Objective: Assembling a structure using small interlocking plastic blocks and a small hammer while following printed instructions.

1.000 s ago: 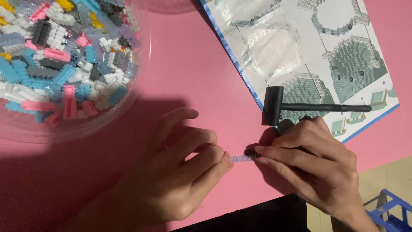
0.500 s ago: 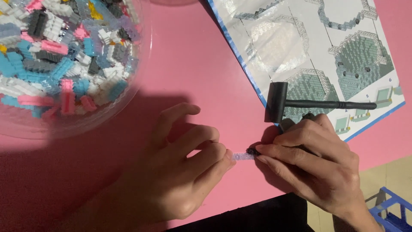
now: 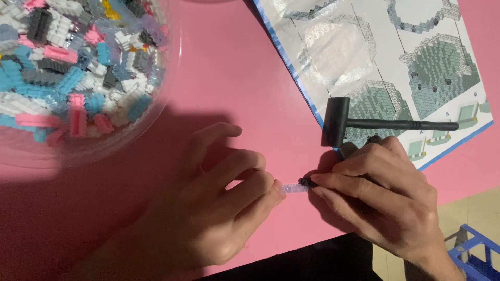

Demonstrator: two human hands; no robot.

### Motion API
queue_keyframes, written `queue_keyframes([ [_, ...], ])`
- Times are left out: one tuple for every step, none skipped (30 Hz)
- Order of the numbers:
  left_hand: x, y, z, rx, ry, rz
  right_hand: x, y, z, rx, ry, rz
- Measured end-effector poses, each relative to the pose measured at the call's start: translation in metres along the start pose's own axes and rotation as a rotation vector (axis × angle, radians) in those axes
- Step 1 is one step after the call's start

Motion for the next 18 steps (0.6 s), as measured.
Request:
queue_keyframes([
  [0.000,0.001,0.001,0.000,0.001,0.000,-0.001,-0.001,0.000,0.000,0.000,0.000],
  [0.000,0.001,0.001,0.012,0.009,-0.003,-0.003,-0.002,-0.001,0.000,0.010,-0.003],
  [-0.001,0.002,0.002,0.024,0.018,-0.004,-0.004,-0.004,-0.001,0.002,0.022,-0.007],
  [0.000,0.002,0.002,0.023,0.019,-0.004,-0.005,-0.004,-0.002,0.002,0.022,-0.006],
  [0.000,0.002,0.002,0.022,0.014,-0.010,-0.007,-0.004,-0.002,-0.007,0.044,-0.016],
  [0.001,0.002,0.003,0.021,0.010,-0.016,-0.008,-0.004,-0.002,-0.016,0.067,-0.026],
  [0.000,0.001,0.001,0.021,0.008,-0.015,-0.010,-0.006,-0.003,-0.015,0.067,-0.028],
  [0.001,0.001,0.000,0.012,-0.014,-0.001,-0.012,-0.007,-0.004,-0.019,0.116,-0.044],
  [0.002,0.000,-0.001,0.002,-0.034,0.012,-0.015,-0.008,-0.005,-0.025,0.165,-0.057],
  [0.002,0.001,0.000,0.001,-0.033,0.013,-0.015,-0.007,-0.006,-0.025,0.165,-0.056],
  [0.001,0.002,0.002,0.001,-0.003,0.001,-0.016,-0.008,-0.007,-0.037,0.176,-0.071],
  [0.000,0.002,0.004,0.000,0.026,-0.012,-0.017,-0.008,-0.007,-0.049,0.187,-0.086],
  [-0.001,0.003,0.005,0.000,0.025,-0.011,-0.017,-0.008,-0.009,-0.048,0.188,-0.086],
  [-0.001,0.003,0.005,0.027,0.022,0.000,-0.018,-0.009,-0.010,-0.084,0.195,-0.098],
  [-0.001,0.003,0.005,0.054,0.020,0.010,-0.019,-0.009,-0.010,-0.120,0.203,-0.109],
  [0.000,0.004,0.005,0.054,0.020,0.012,-0.018,-0.009,-0.010,-0.119,0.204,-0.109],
  [0.000,0.005,0.006,0.062,0.024,0.011,-0.018,-0.008,-0.010,-0.123,0.200,-0.119],
  [0.000,0.005,0.006,0.069,0.029,0.011,-0.017,-0.008,-0.010,-0.126,0.195,-0.129],
])
Point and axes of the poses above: each hand's wrist, its own y-axis away from the middle knuckle, its own z-axis out of the palm, x = y × z, the point moved 5 cm from there along -y, towards the middle knuckle, and after that the axes turned 5 degrees about y, right-handed, at the moved point
